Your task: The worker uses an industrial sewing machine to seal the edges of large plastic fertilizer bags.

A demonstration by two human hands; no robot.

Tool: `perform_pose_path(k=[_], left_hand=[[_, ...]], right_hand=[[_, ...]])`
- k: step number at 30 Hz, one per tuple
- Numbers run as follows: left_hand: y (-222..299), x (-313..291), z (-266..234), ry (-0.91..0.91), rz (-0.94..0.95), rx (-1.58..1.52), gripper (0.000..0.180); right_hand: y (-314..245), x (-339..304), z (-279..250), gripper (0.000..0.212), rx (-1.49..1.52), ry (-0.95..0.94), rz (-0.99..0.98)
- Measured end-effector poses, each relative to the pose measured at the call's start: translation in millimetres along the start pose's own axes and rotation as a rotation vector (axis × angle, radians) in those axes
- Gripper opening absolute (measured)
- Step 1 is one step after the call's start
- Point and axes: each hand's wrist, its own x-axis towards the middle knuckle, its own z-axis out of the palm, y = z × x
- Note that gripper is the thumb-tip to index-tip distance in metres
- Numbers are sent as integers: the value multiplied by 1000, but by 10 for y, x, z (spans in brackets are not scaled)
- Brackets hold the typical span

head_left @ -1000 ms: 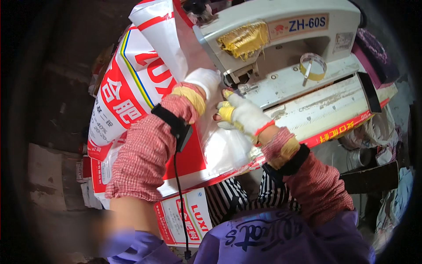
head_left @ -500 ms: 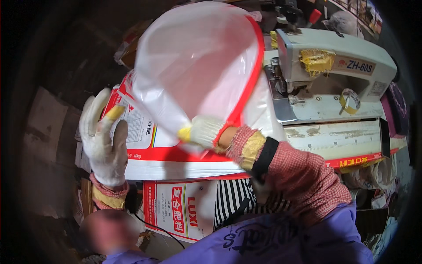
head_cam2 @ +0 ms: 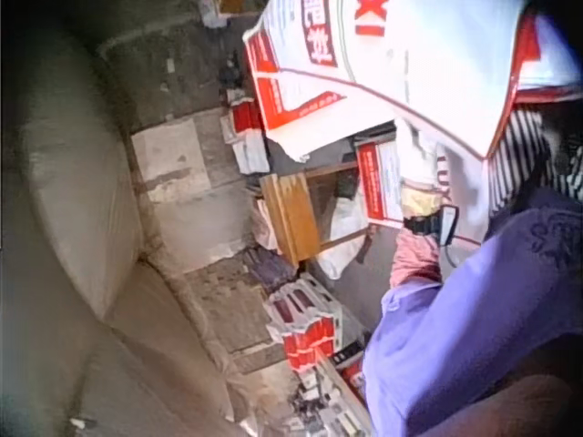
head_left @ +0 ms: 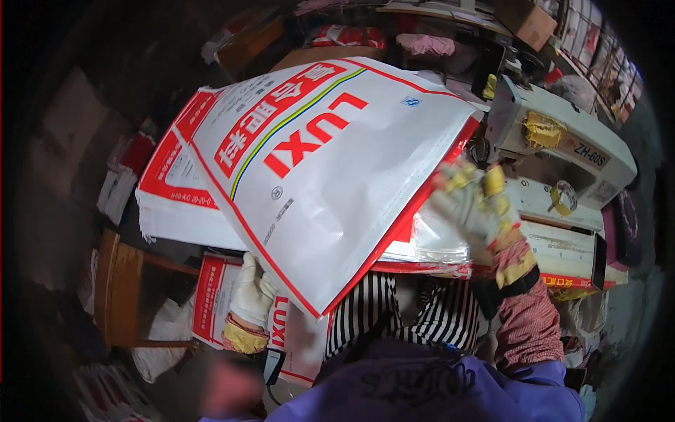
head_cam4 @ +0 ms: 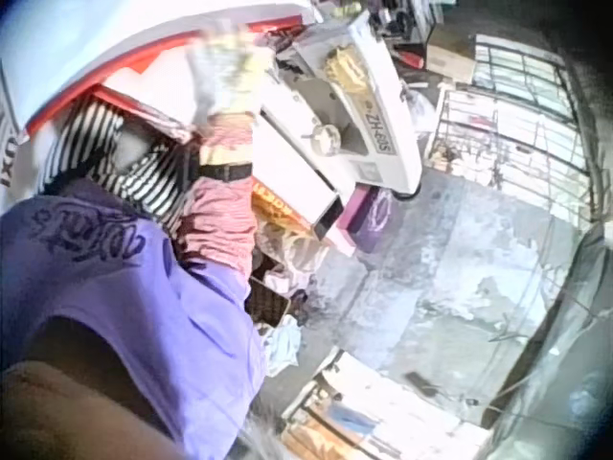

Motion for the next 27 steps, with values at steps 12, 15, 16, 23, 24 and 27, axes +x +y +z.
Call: perform_pose_path(k=[12,15,16,23,24,27], left_hand=[[-618,-1685,-738,499,177,122,37],[-1233,-2127,-1096,802,175,122,29],[-1466,-2271,-1245,956,152,235,23],[-2775,-3083,-2588,1599,124,722,15],[-2938,-3188,-2721,1637,128,695,15],[-3364,-3305,-2956,1729,244,193,19]], right_hand=[[91,918,-1135,55,816,-247,744],[618,645,-946,48,1838,201,1086],[890,466,-823,43,2359,323,1195],[2615,-53,-271,18,4192,1413,-27],[2740,8,-278,20,3638,1543,376],[3187,224,-290,30,4155,1481,-187]])
